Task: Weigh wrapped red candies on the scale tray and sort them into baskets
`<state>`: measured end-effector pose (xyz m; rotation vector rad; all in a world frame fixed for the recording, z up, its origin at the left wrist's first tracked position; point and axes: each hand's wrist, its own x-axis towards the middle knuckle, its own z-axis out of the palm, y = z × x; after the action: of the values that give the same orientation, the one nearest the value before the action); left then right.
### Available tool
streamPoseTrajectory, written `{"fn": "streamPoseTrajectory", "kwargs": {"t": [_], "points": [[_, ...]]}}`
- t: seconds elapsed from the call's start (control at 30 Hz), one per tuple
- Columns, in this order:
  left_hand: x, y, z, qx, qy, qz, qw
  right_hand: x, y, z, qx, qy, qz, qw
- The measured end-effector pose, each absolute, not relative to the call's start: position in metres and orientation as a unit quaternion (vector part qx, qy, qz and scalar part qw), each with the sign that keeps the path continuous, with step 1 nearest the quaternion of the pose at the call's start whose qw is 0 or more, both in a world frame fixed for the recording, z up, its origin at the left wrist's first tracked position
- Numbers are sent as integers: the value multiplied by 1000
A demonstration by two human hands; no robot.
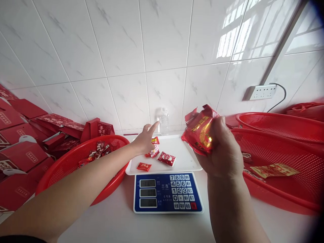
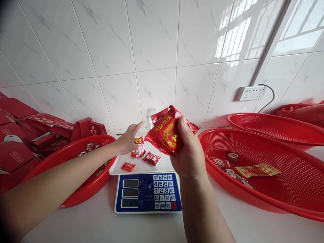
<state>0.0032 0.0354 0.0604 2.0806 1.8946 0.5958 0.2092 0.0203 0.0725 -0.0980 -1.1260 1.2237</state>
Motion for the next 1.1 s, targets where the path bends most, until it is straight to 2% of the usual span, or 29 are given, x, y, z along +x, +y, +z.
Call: {"fn": "streamPoseTrajectory", "kwargs": {"t": [0.13, 0.27, 0.53, 0.63, 0.7, 0.77, 0.93, 1.1], "points": [[6, 33, 58, 759, 621, 176, 83, 209, 19, 74, -41, -495, 546, 675], [7, 30, 56, 787, 580, 204, 57, 210, 19, 74, -52, -484, 552, 677], [4, 30, 74, 696, 568, 432, 82, 213, 22, 74, -45, -466, 569, 676], [13, 5, 85, 635, 515, 557, 145, 212, 25, 73, -53, -448, 580, 678], [23, -19, 90, 521, 400, 698, 286, 210, 24, 73, -52, -449, 596, 664], [33, -42, 90, 462, 324, 753, 339, 207, 20, 72, -44, -467, 616, 632], [45, -75, 77, 470, 286, 793, 261, 200, 3, 63, -32, -530, 665, 525], [40, -83, 66, 485, 292, 781, 262, 194, -8, 55, -43, -546, 664, 510]]}}
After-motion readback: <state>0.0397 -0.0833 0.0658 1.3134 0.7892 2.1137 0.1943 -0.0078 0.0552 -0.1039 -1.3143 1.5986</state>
